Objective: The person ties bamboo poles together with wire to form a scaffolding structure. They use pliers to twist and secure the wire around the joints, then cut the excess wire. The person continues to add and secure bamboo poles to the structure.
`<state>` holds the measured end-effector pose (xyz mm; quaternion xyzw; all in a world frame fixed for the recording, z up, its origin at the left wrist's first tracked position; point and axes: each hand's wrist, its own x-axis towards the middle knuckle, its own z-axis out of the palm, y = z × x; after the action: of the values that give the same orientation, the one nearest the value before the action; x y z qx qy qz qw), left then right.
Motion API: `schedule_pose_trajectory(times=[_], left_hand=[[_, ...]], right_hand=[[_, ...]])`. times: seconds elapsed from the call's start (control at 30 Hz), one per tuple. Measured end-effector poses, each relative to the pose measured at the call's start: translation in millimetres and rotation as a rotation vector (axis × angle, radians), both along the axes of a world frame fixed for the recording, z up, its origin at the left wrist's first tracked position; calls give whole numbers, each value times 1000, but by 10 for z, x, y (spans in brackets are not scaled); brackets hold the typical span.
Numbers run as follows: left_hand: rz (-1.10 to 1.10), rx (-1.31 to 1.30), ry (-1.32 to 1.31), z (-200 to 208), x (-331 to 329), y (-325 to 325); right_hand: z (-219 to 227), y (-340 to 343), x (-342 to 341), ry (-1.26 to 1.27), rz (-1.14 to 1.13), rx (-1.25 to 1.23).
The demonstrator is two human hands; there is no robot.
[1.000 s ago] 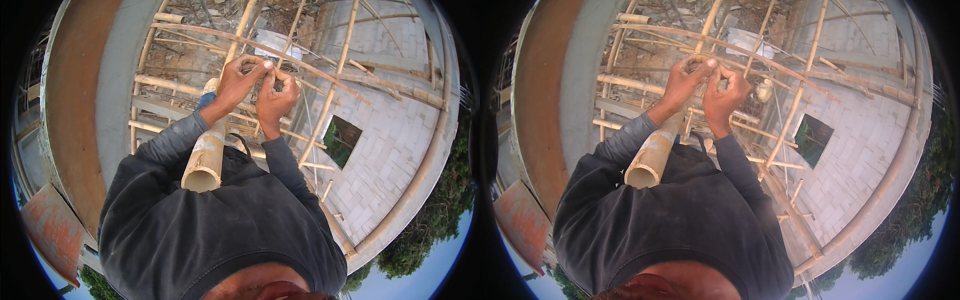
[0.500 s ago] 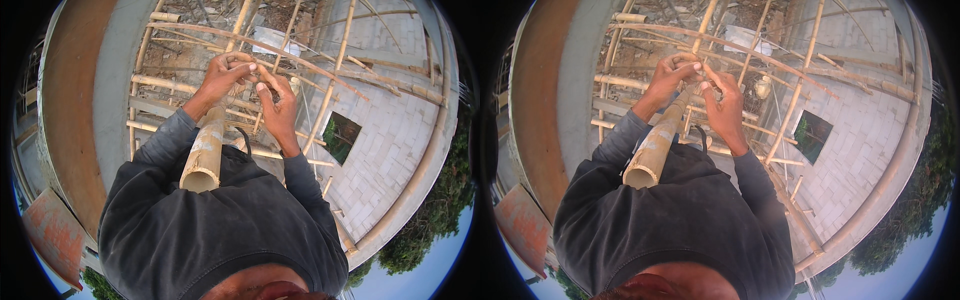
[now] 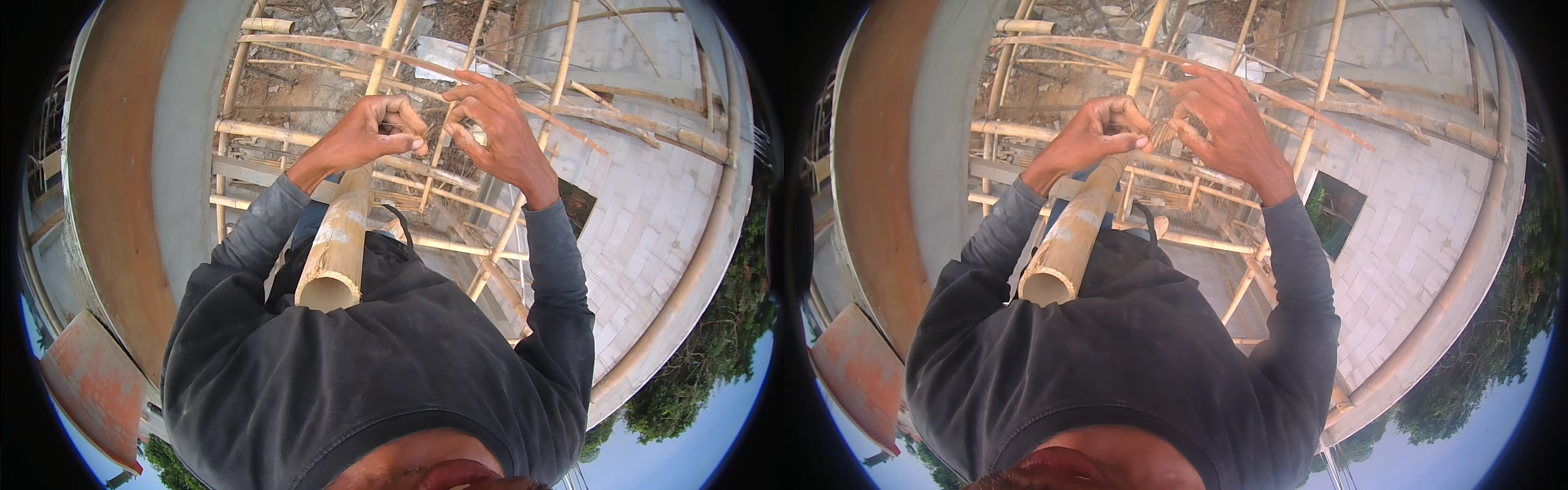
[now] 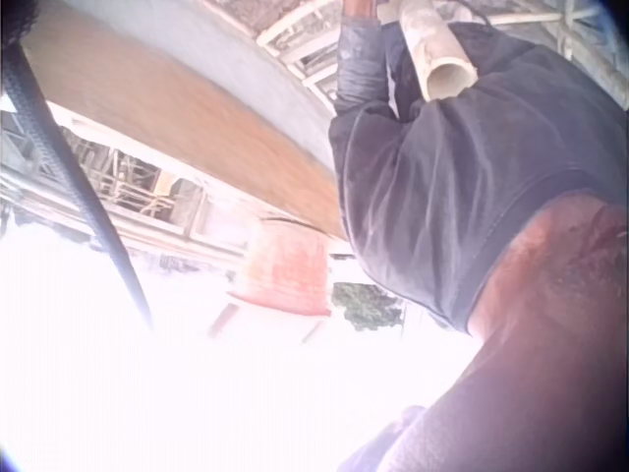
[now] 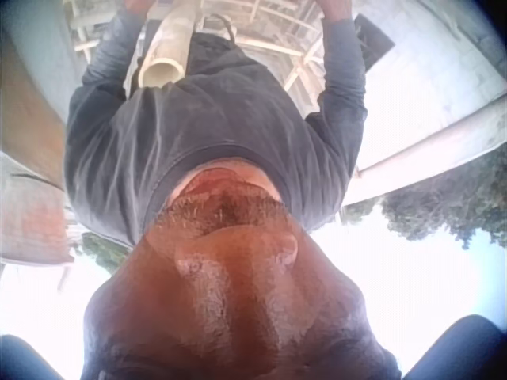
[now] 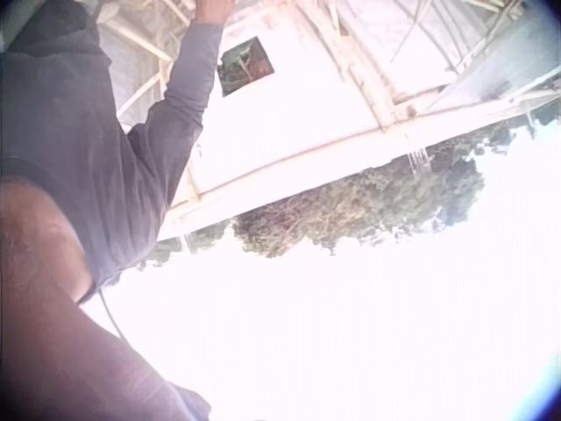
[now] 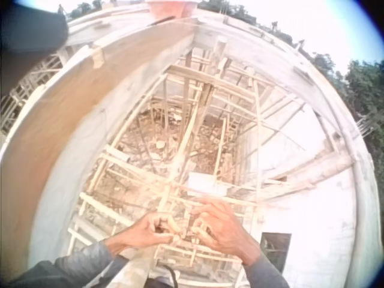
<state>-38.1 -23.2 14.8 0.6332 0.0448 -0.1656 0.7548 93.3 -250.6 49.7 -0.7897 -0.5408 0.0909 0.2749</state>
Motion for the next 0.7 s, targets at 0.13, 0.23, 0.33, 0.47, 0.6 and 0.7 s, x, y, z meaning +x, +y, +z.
schedule_pose_trajectory(times=[0.13,0.23,0.33,0.47,0.6,0.7], left_hand=[[131,44,-2,-136,-57,-48],[180,205,5,-198,-72,-108],[158,301,-41,-152,-85,-165],[46,473,-49,-21,-57,-150],[52,398,-5,-61,8,-136],[152,103,62,-195,-20,-133]], right_hand=[[-12,-39,-209,362,-162,-182],[-39,-63,-312,325,-145,-91],[-95,-72,-329,248,-95,-34],[18,29,-342,66,-116,-64],[109,107,-372,-29,-194,-72],[113,100,-347,-53,-250,-13]])
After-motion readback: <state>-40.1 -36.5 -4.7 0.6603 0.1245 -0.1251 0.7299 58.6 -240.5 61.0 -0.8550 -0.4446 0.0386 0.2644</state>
